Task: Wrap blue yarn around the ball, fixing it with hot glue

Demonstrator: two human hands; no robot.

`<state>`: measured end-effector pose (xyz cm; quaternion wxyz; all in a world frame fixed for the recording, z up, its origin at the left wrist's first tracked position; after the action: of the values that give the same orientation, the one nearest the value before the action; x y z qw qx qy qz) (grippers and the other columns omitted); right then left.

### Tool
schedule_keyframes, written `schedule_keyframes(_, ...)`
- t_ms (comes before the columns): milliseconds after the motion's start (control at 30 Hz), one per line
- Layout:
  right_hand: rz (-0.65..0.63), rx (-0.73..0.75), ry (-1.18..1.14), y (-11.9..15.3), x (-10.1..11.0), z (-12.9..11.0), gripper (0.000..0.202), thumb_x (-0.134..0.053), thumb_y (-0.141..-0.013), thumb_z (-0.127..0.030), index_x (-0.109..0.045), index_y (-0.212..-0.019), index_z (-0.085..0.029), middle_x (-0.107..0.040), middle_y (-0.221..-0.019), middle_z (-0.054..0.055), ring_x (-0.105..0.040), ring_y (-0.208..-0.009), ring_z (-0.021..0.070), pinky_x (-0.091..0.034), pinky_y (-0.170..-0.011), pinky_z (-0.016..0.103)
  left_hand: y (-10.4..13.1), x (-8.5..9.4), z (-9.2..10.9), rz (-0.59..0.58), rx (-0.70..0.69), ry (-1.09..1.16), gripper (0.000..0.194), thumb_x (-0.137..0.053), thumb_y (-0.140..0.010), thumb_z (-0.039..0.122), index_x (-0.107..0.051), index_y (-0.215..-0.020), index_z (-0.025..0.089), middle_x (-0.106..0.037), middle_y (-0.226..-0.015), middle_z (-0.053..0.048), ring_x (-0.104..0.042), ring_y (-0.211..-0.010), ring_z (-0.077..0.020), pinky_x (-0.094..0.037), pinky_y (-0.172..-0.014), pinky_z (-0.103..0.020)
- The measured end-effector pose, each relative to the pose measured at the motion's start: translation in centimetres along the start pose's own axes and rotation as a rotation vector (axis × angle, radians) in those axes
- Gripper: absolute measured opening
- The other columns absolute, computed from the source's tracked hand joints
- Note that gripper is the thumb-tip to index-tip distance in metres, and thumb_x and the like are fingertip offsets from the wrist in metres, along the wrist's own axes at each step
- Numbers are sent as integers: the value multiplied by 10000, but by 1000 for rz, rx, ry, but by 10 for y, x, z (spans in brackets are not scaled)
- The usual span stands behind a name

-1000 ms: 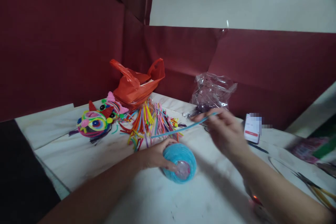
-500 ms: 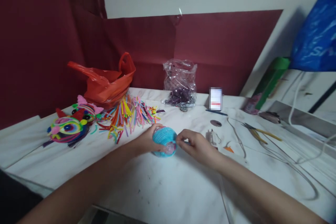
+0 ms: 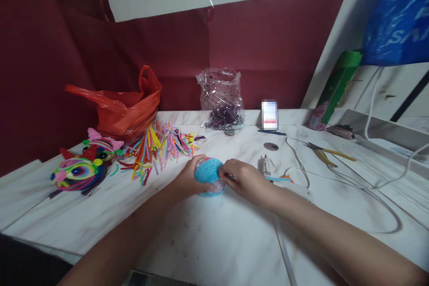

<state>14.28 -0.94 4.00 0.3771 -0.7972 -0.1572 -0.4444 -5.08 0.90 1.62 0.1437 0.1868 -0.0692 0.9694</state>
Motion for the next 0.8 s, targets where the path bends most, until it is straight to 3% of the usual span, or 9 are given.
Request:
schedule_keyframes(133,-60,16,29,0,1,0,147,-516,-810,-73,-601,-744,-173,-603,-746,41,-562,-716,161,-403,-631,247,1,-1,0,11,-21,-7,889,-842,-464,304,-416,-1237,197,-490,-1298,-119,-480,-1174,-314,-410,-959,-419)
schedule_keyframes(367,-53,58,72,1,0,-1,147,-493,-829,-87,-600,-770,-170,-602,-764,47,-553,-701,155,-384,-603,247,1,-2,-2,29,-31,14,930,-861,-435,345,-427,-1245,202,-500,-1287,-119,-486,-1169,-322,-421,-940,-408)
schedule_keyframes(633,-3,62,122,3,-5,-5,138,-499,-830,-102,-598,-766,-174,-608,-763,56,-573,-725,174,-411,-609,260,3,-6,-1,117,-59,-35,761,-784,-543,388,-470,-1206,187,-548,-1226,-110,-493,-1156,-312,-400,-951,-425)
schedule_keyframes(800,42,-78,6,4,-4,-1,165,-569,-758,-91,-602,-893,-179,-659,-860,66,-613,-768,189,-451,-664,277,2,-4,0,180,-25,-20,693,-768,-536,321,-496,-1160,192,-573,-1169,-98,-526,-1095,-306,-430,-887,-395)
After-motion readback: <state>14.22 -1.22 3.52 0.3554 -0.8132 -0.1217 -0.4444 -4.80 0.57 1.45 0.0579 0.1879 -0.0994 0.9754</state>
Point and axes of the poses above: each hand's wrist, its own y-axis away from the middle knuckle, its own x-axis out of the back of the hand, z = x × y, the point moved 1 cm from there along -y, towards the middle knuckle
